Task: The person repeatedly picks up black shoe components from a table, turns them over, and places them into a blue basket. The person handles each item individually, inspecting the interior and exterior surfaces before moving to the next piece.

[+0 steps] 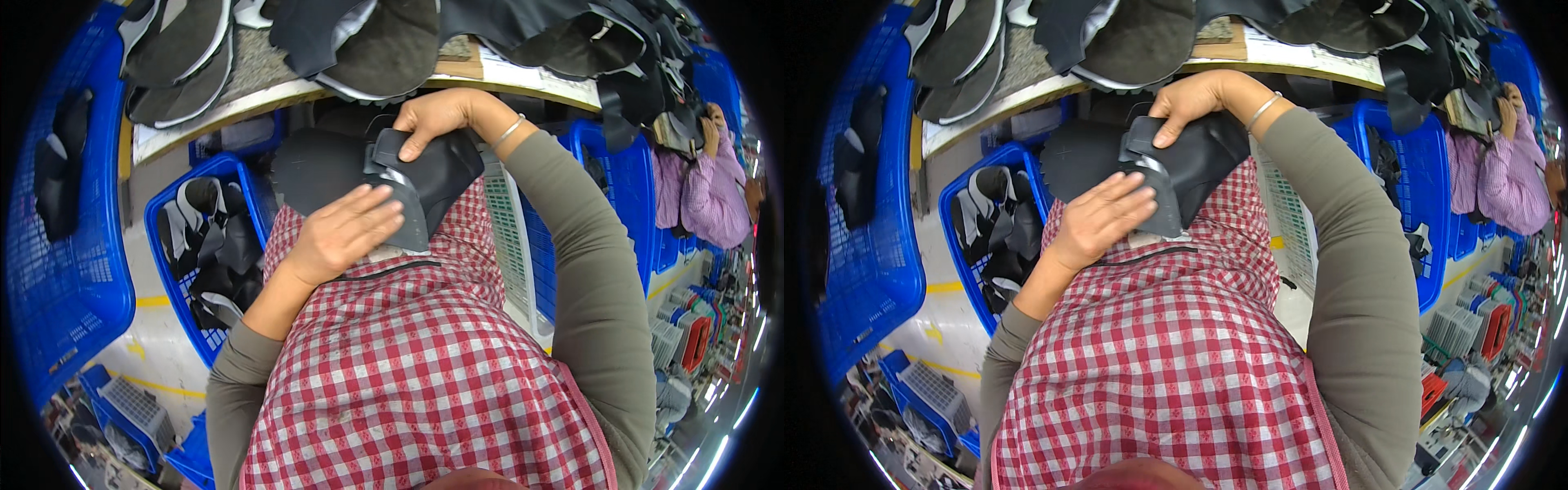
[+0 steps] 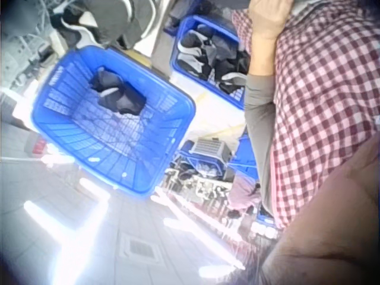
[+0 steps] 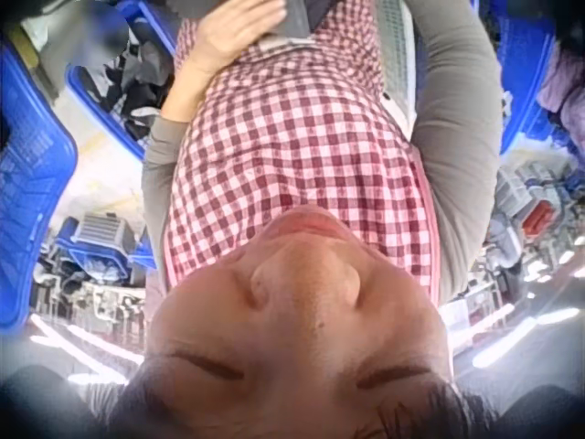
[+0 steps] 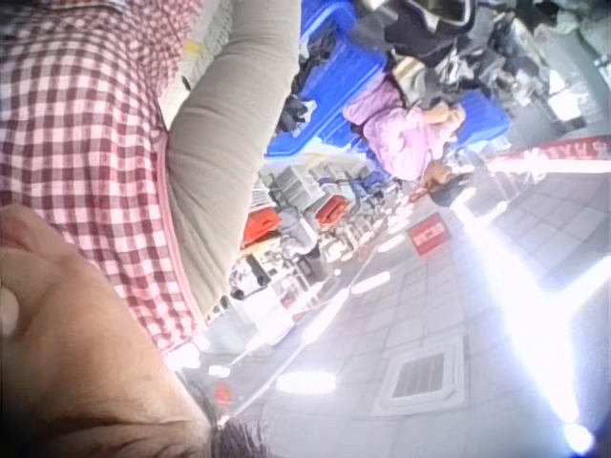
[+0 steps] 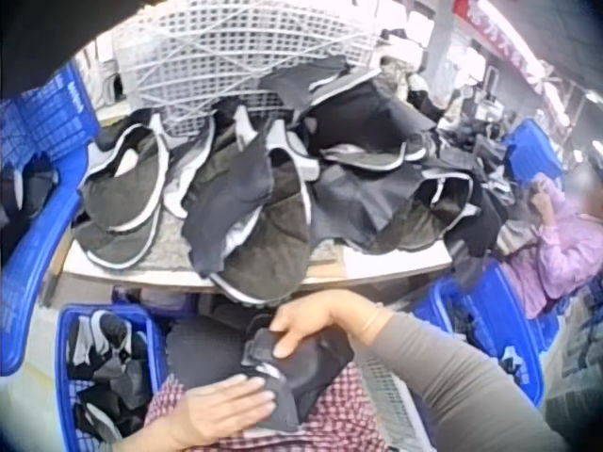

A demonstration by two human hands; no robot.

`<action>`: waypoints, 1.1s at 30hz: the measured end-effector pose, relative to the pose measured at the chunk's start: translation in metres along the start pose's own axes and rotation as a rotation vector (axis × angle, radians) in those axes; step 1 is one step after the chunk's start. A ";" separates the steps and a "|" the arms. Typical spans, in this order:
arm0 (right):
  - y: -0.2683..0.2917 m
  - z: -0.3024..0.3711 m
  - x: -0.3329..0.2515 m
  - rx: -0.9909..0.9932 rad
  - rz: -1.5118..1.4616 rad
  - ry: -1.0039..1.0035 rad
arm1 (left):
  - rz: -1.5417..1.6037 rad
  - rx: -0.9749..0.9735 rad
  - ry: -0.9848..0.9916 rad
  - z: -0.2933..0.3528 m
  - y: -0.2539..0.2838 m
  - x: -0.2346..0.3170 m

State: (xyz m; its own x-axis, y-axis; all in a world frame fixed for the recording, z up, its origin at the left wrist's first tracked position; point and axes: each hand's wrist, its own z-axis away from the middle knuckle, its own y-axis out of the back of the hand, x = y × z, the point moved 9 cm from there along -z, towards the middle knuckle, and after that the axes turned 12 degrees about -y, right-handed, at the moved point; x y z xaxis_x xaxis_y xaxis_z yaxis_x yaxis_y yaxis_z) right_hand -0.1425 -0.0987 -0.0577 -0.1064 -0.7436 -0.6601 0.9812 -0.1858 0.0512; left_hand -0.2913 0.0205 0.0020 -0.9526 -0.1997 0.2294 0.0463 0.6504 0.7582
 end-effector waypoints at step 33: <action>-0.043 0.091 -0.047 1.003 0.408 0.246 | 1.089 0.248 1.124 0.015 -0.023 -0.094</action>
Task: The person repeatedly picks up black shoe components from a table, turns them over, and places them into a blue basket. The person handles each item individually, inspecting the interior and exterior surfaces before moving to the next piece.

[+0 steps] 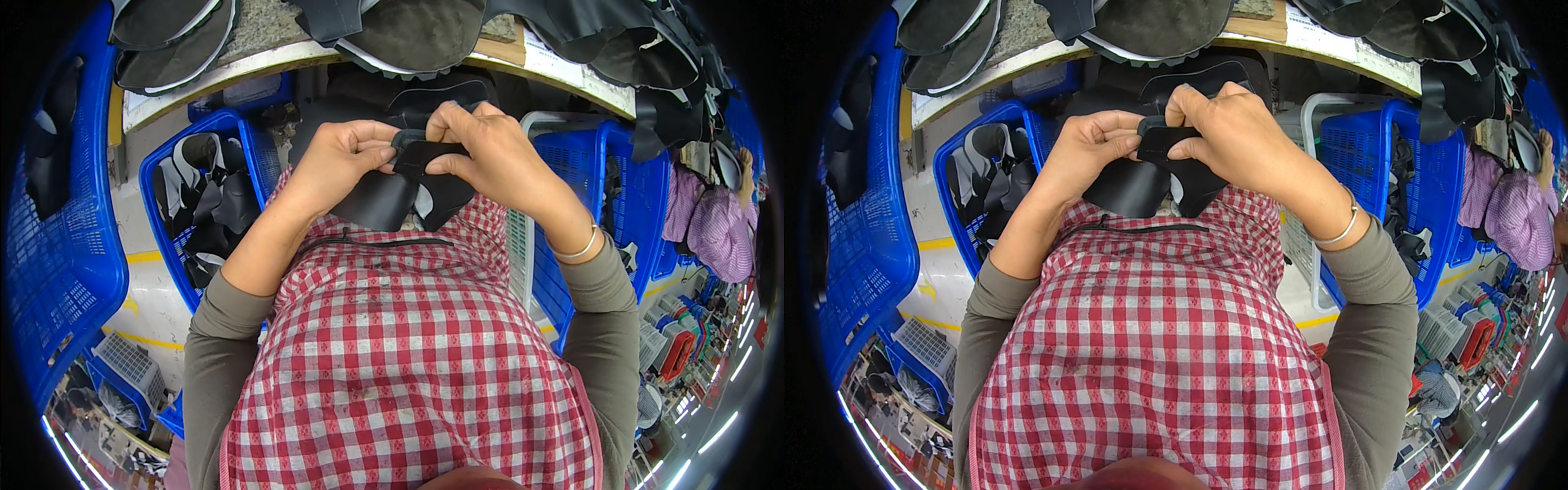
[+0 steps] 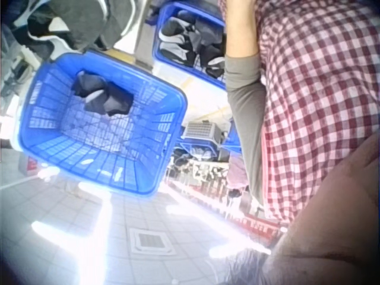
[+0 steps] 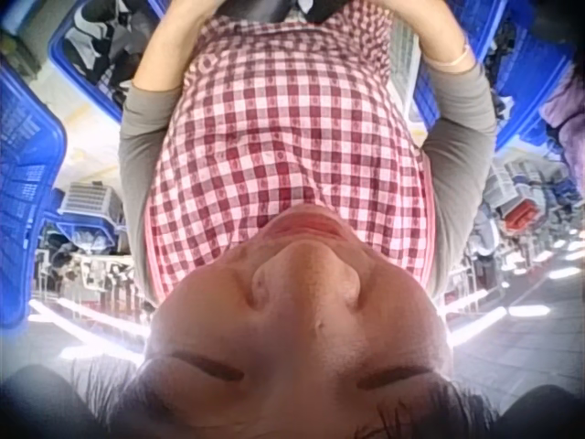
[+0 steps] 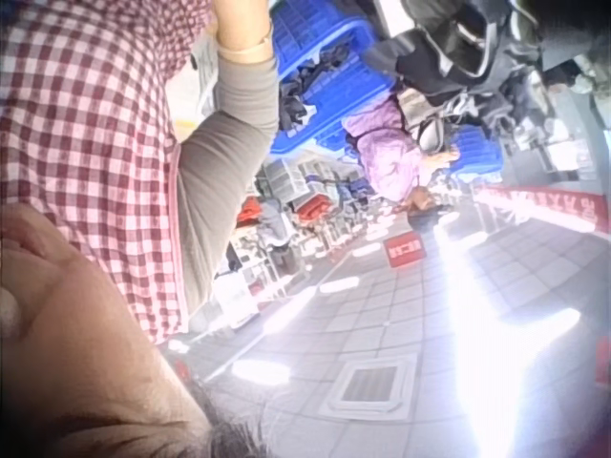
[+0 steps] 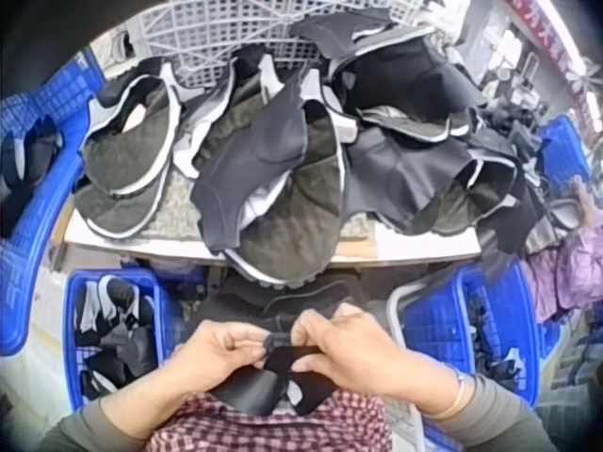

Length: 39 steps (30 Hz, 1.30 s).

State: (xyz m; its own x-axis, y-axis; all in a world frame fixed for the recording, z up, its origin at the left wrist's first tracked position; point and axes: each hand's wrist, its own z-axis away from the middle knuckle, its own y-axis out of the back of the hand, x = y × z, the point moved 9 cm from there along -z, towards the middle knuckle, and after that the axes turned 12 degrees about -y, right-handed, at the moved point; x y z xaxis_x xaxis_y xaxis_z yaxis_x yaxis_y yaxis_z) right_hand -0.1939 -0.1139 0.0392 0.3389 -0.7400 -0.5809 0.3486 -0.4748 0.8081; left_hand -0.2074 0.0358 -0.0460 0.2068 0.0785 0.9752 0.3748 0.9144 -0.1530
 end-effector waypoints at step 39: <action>-0.025 -0.019 -0.005 -0.094 0.211 -0.076 | 0.030 -0.006 -0.009 0.005 -0.005 -0.004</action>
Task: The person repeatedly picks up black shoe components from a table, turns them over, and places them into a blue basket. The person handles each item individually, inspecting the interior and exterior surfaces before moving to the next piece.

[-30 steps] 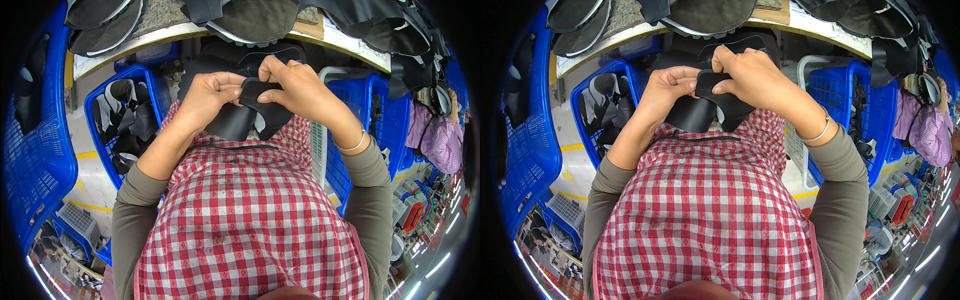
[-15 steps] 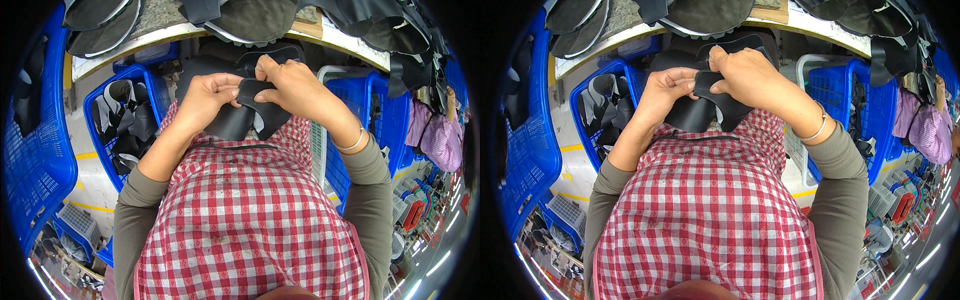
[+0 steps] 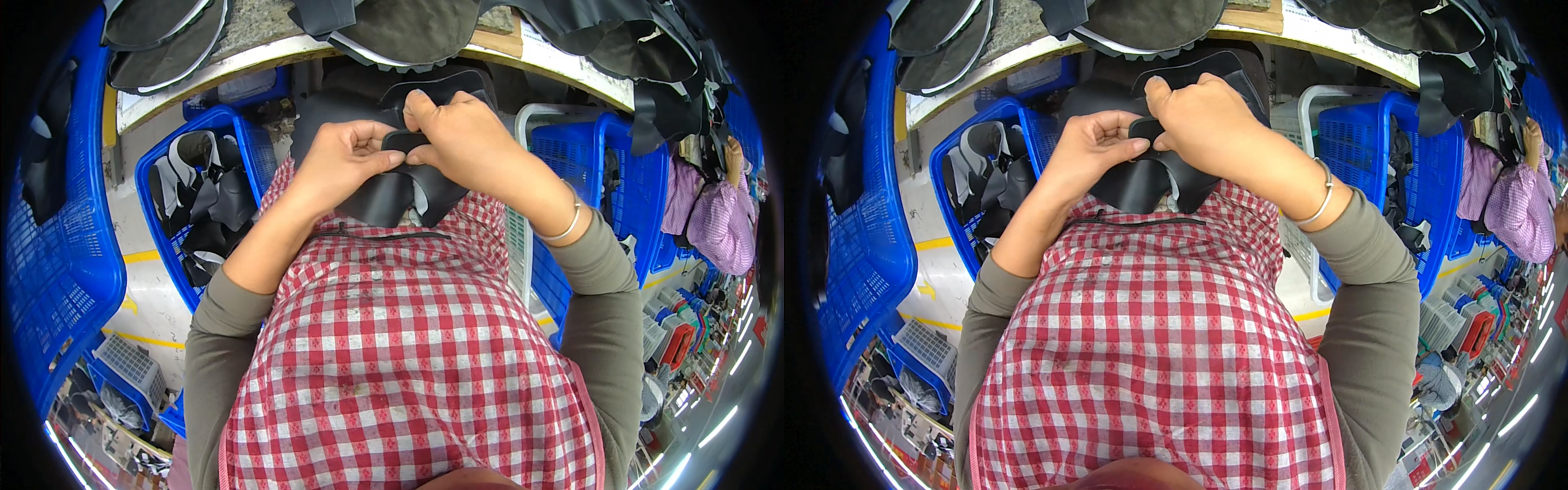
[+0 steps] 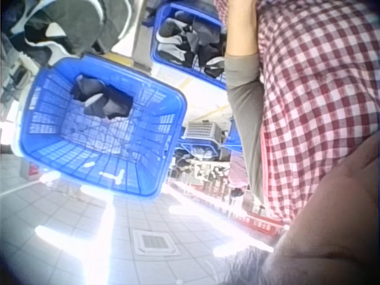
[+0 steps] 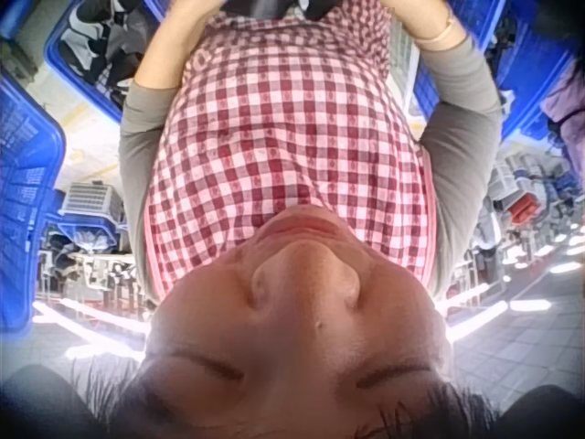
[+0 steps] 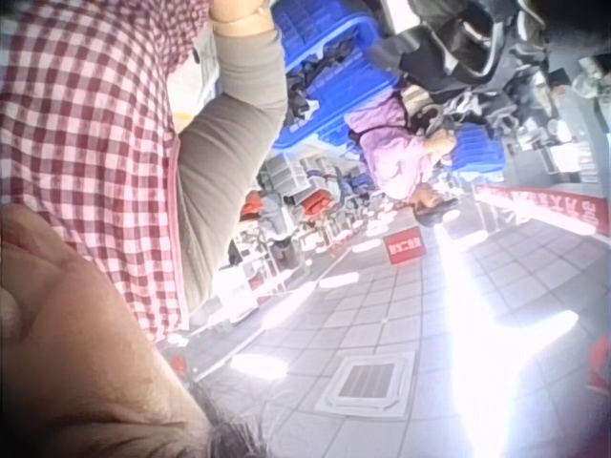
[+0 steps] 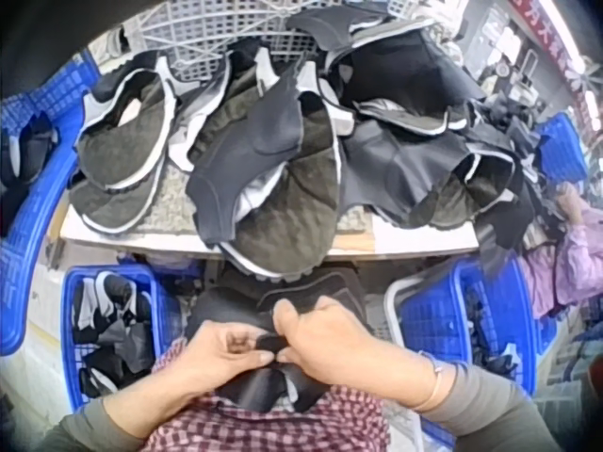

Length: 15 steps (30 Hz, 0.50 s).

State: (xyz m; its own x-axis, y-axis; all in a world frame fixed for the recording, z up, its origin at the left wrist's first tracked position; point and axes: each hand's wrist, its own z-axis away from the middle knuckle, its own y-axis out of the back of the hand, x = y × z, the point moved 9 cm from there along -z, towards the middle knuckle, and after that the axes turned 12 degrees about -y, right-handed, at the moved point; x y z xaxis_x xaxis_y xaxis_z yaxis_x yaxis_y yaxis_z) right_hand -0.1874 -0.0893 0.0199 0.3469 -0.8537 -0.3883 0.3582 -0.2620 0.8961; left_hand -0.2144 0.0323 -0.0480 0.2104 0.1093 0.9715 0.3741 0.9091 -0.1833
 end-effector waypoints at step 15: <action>-0.002 0.034 0.045 0.042 -0.544 -0.150 | -0.418 -0.459 -0.026 -0.015 -0.017 0.031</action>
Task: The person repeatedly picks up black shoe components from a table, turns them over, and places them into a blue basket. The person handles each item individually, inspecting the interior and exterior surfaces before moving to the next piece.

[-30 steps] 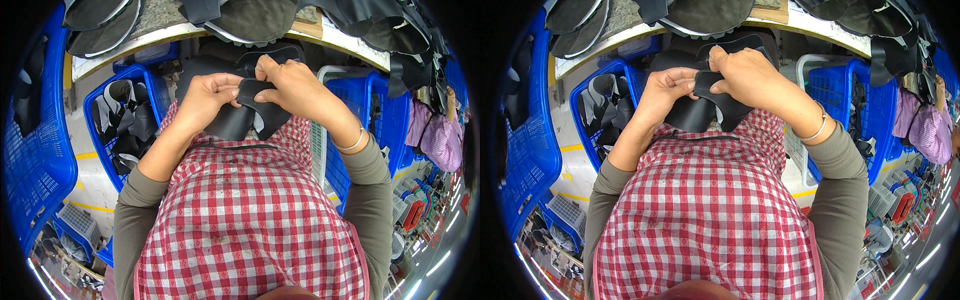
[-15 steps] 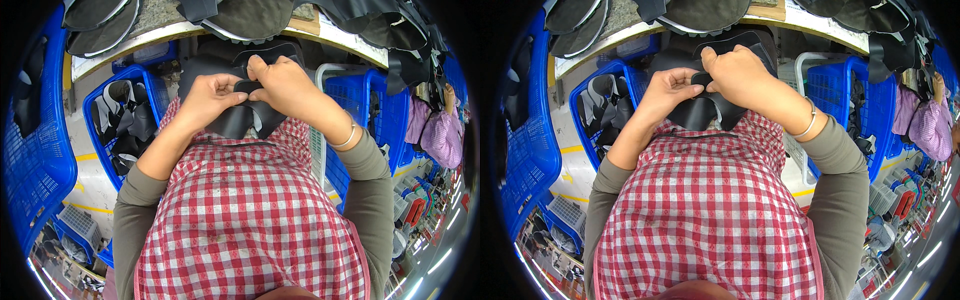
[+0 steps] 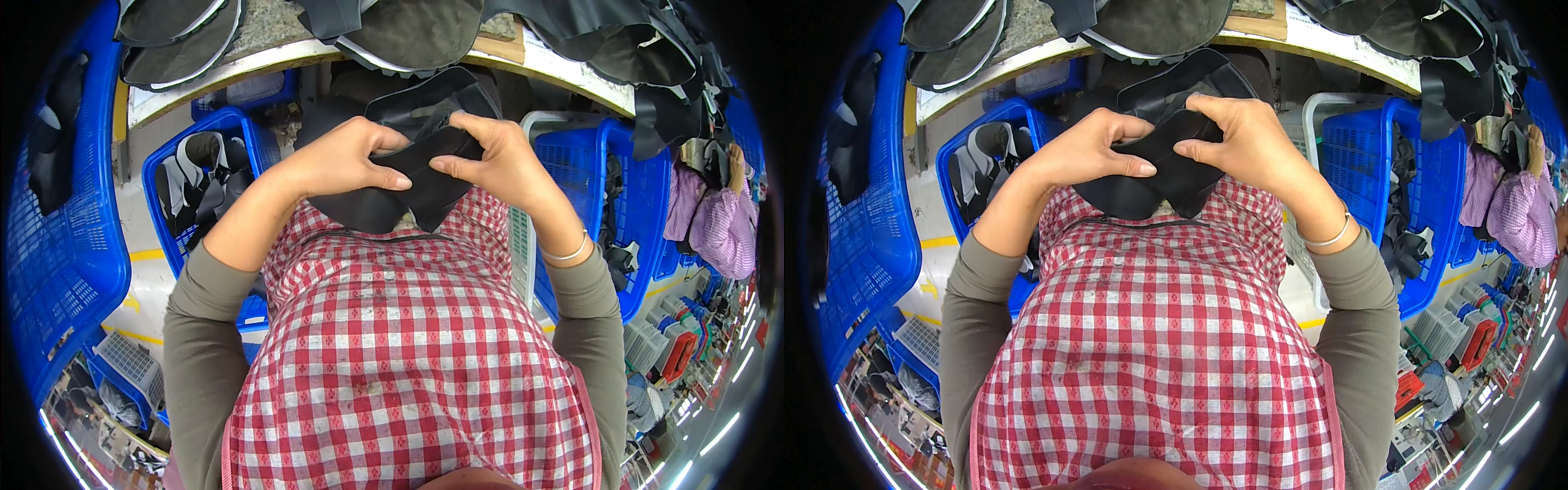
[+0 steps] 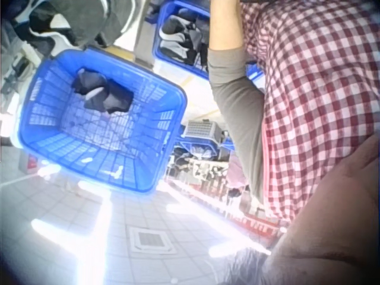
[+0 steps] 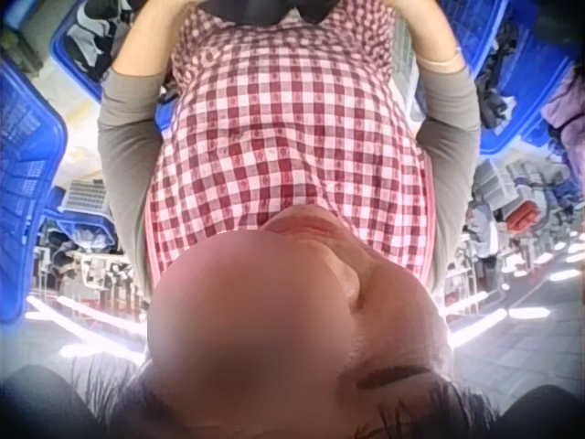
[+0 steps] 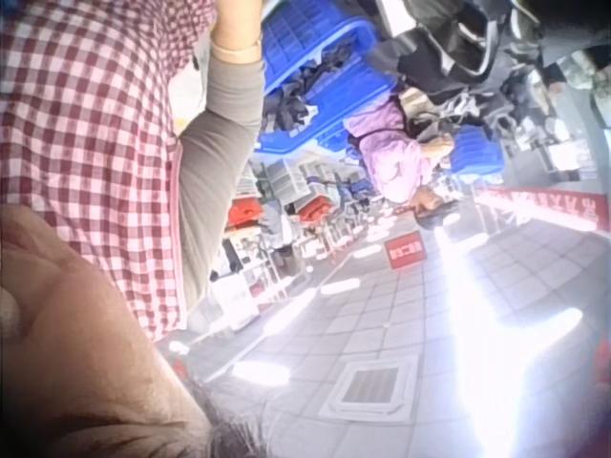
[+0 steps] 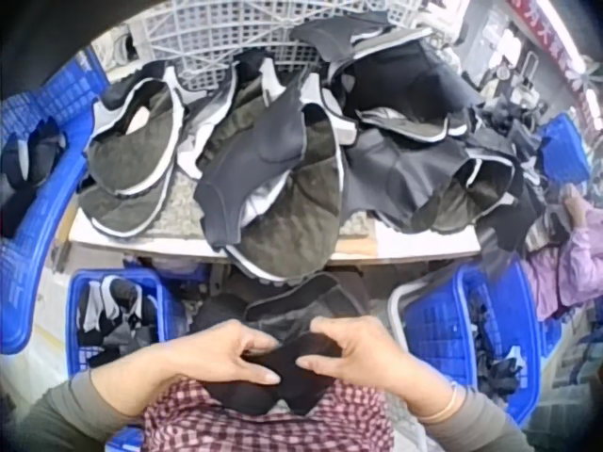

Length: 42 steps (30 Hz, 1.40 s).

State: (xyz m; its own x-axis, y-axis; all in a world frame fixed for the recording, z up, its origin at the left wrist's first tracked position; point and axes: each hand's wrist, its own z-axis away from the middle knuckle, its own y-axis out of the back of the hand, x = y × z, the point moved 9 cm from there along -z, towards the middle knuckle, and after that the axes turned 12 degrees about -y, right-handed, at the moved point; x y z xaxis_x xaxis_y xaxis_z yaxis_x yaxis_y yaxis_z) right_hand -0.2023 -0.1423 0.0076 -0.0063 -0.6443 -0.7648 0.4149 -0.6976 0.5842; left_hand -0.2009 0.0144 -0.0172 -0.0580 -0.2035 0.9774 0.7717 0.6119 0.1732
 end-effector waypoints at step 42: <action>0.022 0.015 0.007 0.240 -0.181 -0.039 | 0.187 0.489 -0.133 0.014 -0.013 -0.016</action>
State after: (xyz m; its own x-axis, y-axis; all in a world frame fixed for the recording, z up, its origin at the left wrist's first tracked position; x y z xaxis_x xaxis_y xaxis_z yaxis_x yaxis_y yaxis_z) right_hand -0.2068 -0.1665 0.0190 -0.0971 -0.5109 -0.8542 0.1770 -0.8534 0.4903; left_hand -0.2184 0.0205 -0.0337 -0.0521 0.0217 0.9984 0.3932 0.9194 0.0005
